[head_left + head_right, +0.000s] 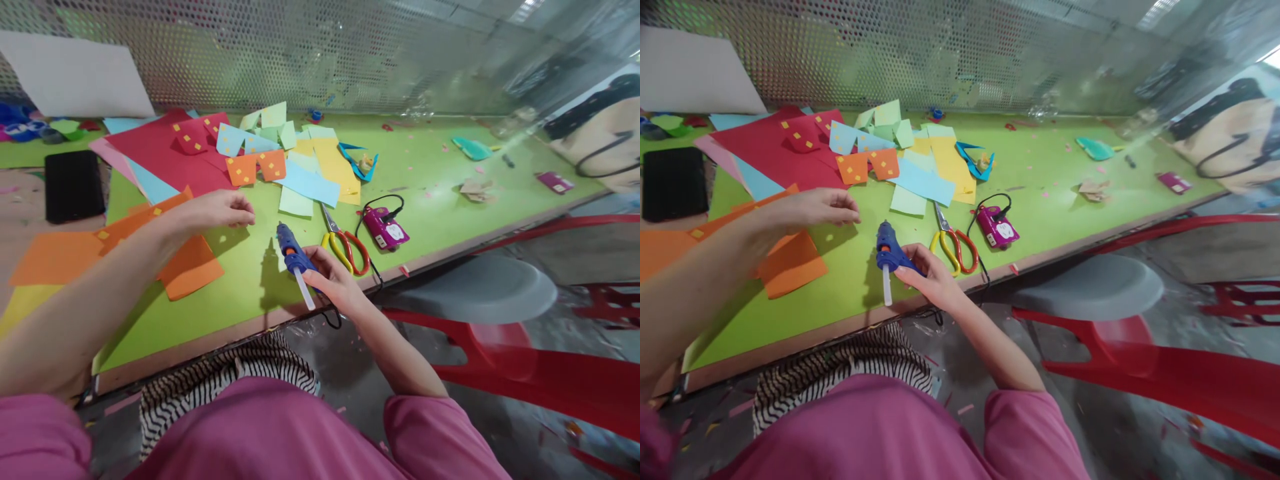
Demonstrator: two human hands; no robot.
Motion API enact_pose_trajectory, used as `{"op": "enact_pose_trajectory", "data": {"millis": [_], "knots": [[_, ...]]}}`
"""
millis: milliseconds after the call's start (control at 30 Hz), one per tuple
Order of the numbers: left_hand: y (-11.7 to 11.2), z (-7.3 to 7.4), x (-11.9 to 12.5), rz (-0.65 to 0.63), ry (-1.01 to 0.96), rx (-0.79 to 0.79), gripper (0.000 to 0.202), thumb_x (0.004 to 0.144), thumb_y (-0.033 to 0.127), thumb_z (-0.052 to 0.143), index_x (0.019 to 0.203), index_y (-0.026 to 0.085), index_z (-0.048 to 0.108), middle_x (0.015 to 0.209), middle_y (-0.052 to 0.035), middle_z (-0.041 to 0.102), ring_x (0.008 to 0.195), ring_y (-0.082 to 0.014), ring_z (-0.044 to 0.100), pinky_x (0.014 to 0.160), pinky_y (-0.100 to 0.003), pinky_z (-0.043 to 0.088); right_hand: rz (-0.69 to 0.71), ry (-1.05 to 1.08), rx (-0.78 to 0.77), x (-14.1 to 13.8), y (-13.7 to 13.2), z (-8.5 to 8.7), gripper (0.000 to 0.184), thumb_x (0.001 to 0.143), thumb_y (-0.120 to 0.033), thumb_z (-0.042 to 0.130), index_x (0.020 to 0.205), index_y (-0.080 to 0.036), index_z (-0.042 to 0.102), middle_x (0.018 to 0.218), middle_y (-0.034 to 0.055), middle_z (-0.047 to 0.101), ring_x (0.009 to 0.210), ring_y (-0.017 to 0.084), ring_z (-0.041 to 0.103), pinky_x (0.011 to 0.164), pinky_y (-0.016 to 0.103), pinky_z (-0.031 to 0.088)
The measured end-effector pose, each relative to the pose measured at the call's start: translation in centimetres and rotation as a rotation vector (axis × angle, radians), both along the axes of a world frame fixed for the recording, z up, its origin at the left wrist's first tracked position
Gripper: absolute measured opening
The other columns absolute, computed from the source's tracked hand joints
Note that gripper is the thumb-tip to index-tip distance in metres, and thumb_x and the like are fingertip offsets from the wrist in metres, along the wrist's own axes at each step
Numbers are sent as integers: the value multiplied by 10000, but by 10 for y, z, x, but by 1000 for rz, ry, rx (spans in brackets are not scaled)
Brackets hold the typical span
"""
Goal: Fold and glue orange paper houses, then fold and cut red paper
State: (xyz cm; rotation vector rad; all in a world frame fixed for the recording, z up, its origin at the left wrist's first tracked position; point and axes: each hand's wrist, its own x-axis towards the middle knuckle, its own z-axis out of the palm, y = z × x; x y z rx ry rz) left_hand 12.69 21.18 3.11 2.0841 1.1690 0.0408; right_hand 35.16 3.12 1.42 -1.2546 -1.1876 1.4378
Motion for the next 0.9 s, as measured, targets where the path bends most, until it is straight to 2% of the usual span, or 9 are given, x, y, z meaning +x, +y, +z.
{"op": "enact_pose_trajectory", "data": {"millis": [100, 167, 333, 433, 533, 600, 733, 833, 900], "knots": [[-17, 4, -11, 137, -243, -224, 295, 825, 437, 625, 1035, 229, 646, 1045, -90, 781, 910, -193, 724, 762, -327, 563, 6, 12, 7, -2, 1, 0, 521, 749, -610, 865, 1011, -234, 617, 949, 16, 622, 818, 145, 551, 690, 278, 514], [-25, 5, -17, 215, -332, -291, 306, 770, 417, 694, 1007, 235, 627, 1023, -89, 777, 876, -184, 715, 725, -322, 552, 10, 21, 14, -3, 2, -1, 513, 759, -608, 858, 1018, -234, 620, 935, 11, 622, 812, 140, 550, 685, 271, 503], [-41, 1, -27, 309, -415, -313, 353, 698, 407, 783, 958, 234, 618, 946, -63, 767, 806, -174, 698, 672, -311, 543, 44, 35, 20, -5, 3, -3, 494, 777, -579, 854, 1034, -233, 613, 944, 8, 622, 820, 137, 557, 693, 267, 509], [-51, -1, -31, 312, -442, -322, 351, 717, 422, 776, 982, 235, 639, 976, -70, 788, 876, -192, 723, 724, -320, 569, 53, 35, 30, -7, 3, -4, 492, 782, -574, 849, 1043, -234, 606, 965, 11, 621, 841, 138, 564, 694, 265, 512], [-56, -1, -34, 290, -433, -337, 395, 790, 448, 721, 1110, 225, 661, 1054, -98, 805, 968, -216, 745, 786, -334, 589, 58, 13, 33, -8, 2, -4, 486, 797, -578, 833, 1050, -233, 603, 961, 11, 615, 845, 138, 568, 704, 267, 514], [-52, -1, -32, 236, -361, -240, 400, 866, 420, 638, 1209, 215, 666, 1127, -108, 802, 1044, -225, 745, 861, -350, 593, 61, -10, 33, -9, 2, -3, 481, 802, -581, 827, 1045, -233, 601, 965, 16, 618, 837, 141, 568, 708, 275, 515], [-29, -5, -9, 22, -32, 284, 443, 957, 218, 403, 1283, 218, 704, 1293, -81, 759, 1203, -218, 690, 1047, -381, 531, 45, -32, 37, -8, 3, -2, 486, 790, -587, 838, 1036, -237, 606, 944, 15, 618, 796, 141, 556, 689, 276, 506], [-9, -12, 22, -34, 33, 397, 548, 897, 97, 395, 1347, 194, 693, 1364, -101, 714, 1318, -252, 611, 1094, -392, 488, 22, -48, 42, -7, 4, -1, 510, 780, -616, 839, 1035, -238, 610, 943, 18, 620, 791, 145, 552, 687, 277, 504], [1, -16, 40, -60, 55, 408, 575, 862, 65, 408, 1345, 174, 700, 1317, -126, 725, 1278, -270, 629, 1061, -383, 498, 1, -70, 49, -4, 3, 0, 515, 779, -634, 833, 1025, -238, 614, 946, 20, 621, 796, 148, 551, 687, 277, 503]]}}
